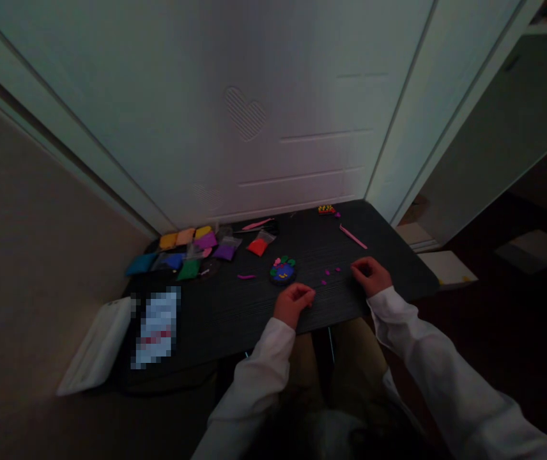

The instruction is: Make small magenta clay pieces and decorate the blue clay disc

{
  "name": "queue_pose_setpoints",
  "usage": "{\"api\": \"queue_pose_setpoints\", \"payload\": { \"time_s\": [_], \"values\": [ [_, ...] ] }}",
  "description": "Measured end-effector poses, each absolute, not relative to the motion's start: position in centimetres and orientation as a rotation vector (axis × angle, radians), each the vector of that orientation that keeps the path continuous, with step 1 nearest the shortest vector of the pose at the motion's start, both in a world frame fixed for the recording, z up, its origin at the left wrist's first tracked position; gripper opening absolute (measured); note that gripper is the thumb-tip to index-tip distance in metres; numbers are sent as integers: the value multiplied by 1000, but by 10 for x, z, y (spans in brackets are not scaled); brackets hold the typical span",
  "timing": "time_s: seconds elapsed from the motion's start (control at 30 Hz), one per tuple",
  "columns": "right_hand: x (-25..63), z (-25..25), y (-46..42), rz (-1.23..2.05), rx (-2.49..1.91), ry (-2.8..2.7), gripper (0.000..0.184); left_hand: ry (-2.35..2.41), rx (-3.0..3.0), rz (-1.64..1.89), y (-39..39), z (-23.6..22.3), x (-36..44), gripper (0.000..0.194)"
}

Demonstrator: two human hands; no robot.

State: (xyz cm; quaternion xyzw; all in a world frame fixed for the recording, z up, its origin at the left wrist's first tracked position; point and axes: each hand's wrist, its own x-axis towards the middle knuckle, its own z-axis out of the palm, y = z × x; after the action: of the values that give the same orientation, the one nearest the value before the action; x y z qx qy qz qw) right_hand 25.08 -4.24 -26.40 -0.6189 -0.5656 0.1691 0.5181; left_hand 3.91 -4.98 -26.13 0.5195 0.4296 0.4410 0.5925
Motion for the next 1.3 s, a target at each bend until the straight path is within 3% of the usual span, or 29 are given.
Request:
{"api": "queue_pose_setpoints", "payload": {
  "time_s": [0.1, 1.3],
  "values": [
    [253, -264, -41, 405, -1480, -1417, 28, 1002, 1207, 1028, -50, -262, 39, 19],
    [251, -258, -44, 477, -1686, -1329, 28, 932, 1165, 1057, -48, -268, 36, 14]
  ]
}}
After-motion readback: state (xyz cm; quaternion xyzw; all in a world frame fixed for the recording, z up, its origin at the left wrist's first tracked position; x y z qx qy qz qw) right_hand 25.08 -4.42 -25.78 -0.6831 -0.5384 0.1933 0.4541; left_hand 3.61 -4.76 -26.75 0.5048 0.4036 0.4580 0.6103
